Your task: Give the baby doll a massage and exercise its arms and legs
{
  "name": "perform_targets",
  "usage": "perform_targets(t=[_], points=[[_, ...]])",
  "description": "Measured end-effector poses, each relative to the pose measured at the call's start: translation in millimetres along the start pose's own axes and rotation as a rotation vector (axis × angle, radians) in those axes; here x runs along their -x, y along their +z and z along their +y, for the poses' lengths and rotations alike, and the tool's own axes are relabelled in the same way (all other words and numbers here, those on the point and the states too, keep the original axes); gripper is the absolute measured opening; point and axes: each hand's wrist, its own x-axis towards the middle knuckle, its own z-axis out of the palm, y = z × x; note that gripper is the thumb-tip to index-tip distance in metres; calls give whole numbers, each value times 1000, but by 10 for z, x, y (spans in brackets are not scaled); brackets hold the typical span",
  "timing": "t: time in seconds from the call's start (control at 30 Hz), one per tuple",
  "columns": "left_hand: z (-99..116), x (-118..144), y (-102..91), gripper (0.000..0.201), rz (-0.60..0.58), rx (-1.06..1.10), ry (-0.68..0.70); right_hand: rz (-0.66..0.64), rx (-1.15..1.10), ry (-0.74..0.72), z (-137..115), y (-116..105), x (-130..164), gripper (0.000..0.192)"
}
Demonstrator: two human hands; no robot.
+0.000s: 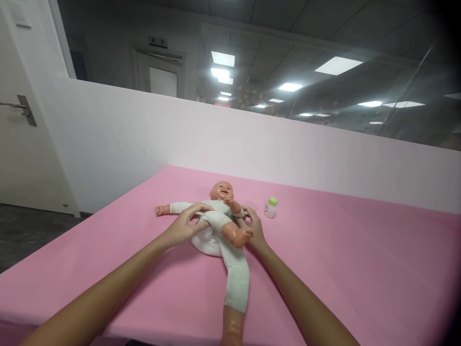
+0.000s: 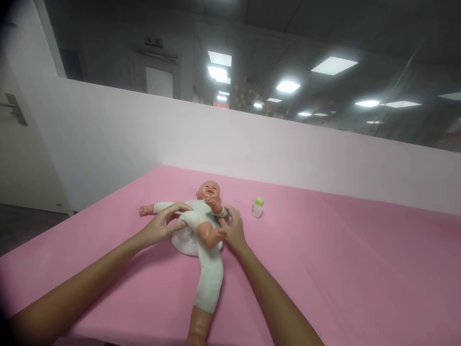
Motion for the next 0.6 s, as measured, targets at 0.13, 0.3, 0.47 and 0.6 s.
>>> perform_targets(t=[0.13,0.3,0.47,0.6], points=[[130,26,-123,23,-172,12,9,122,-117,117,81,22,10,26],[145,11,-102,21,-59,11,-77,22,-47,1,24,-9,31,24],[80,-23,-57,21,50,72,-122,-83,37,-117,-21,-31,52,23],[144,-4,-133,22,-94,34,-73,17,-67,30,37,-1,24,26]])
